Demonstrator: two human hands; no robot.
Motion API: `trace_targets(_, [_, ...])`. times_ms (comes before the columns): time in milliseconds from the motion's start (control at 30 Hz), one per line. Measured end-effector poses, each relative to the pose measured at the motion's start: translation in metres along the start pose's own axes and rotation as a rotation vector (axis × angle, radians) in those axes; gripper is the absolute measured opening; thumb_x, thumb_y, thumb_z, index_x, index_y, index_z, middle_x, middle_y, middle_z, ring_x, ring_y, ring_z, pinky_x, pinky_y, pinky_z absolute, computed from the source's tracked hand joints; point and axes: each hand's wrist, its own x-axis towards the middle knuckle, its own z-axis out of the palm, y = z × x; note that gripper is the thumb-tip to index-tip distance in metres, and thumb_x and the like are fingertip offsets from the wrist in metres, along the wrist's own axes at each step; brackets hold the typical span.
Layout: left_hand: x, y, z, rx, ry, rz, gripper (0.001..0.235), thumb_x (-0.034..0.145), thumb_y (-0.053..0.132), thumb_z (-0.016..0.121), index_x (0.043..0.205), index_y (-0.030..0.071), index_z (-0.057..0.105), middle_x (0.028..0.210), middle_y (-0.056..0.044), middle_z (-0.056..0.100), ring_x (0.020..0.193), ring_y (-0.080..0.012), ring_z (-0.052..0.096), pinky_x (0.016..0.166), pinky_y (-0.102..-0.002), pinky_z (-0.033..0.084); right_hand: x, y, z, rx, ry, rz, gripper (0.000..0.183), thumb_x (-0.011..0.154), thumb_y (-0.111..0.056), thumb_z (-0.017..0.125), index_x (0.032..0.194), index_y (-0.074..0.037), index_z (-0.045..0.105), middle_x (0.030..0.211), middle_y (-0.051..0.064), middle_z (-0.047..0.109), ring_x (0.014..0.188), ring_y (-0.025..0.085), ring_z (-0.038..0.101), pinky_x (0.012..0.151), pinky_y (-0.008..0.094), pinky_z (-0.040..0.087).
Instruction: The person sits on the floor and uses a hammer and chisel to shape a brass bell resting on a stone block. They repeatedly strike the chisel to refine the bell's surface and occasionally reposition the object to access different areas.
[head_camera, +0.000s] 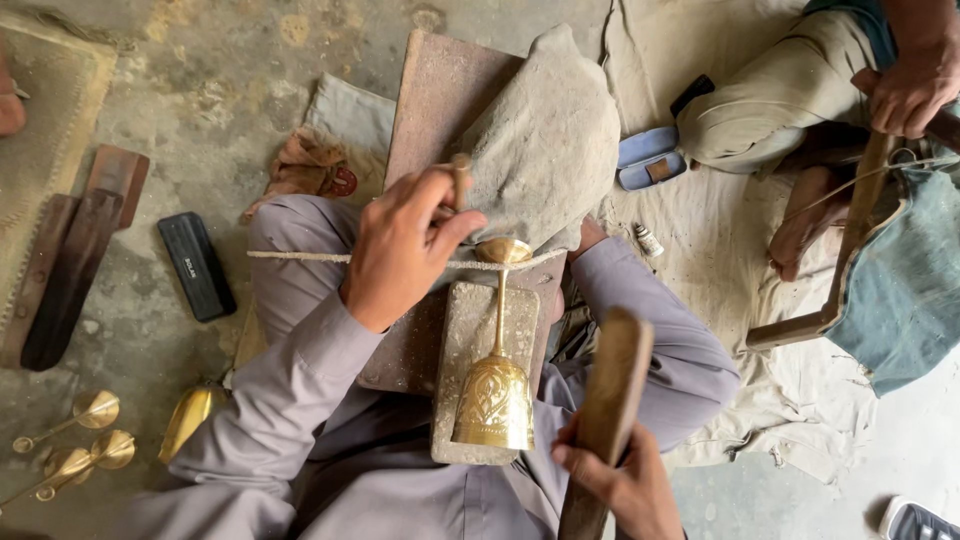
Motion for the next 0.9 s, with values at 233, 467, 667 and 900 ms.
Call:
trace_targets(233, [0.027, 0.012, 0.043, -0.069, -0.235, 0.110, 0.035, 0.095, 0.029, 0.077, 0.114, 0.005, 0.059, 0.085, -0.007, 0.070, 0.069, -0.0171, 0.070, 0.056, -0.032, 0.054, 0.006, 0.005, -0.008, 0.030, 0.334, -0.166, 0.042, 0.074, -0.004, 0.077, 0.113, -0.001, 0.061, 0.095, 0.010, 0.072, 0.083, 0.018, 0.069, 0.074, 0.032, 0.056])
trace_targets(467, [0.005, 0.018, 0.043, -0.020, -0.059, 0.150, 0.035, 0.095, 0.031, 0.079, 0.114, 0.006, 0.062, 0.083, -0.010, 0.065, 0.068, -0.0236, 0.065, 0.060, -0.038, 0.051, 0.016, -0.030, -0.013, -0.326, 0.550, -0.602, 0.052, 0.084, -0.004, 0.072, 0.131, 0.003, 0.051, 0.109, 0.015, 0.069, 0.093, 0.025, 0.067, 0.083, 0.036, 0.053])
trace_targets(667, [-0.002, 0.015, 0.048, 0.023, -0.032, 0.181, 0.032, 0.101, 0.028, 0.075, 0.120, 0.006, 0.063, 0.088, -0.010, 0.064, 0.070, -0.0248, 0.065, 0.063, -0.038, 0.053, 0.010, -0.100, -0.014, -0.837, 0.763, -0.902, 0.063, 0.090, 0.002, 0.070, 0.149, 0.002, 0.045, 0.119, 0.025, 0.060, 0.105, 0.039, 0.062, 0.090, 0.047, 0.049])
trace_targets(900, [0.004, 0.023, 0.046, 0.032, -0.057, 0.179, 0.032, 0.098, 0.028, 0.076, 0.120, 0.008, 0.063, 0.086, -0.010, 0.064, 0.070, -0.0260, 0.066, 0.062, -0.039, 0.052, 0.011, -0.150, -0.011, -1.222, 0.780, -0.996, 0.061, 0.086, 0.006, 0.063, 0.145, -0.003, 0.051, 0.110, 0.018, 0.062, 0.095, 0.035, 0.063, 0.086, 0.048, 0.049])
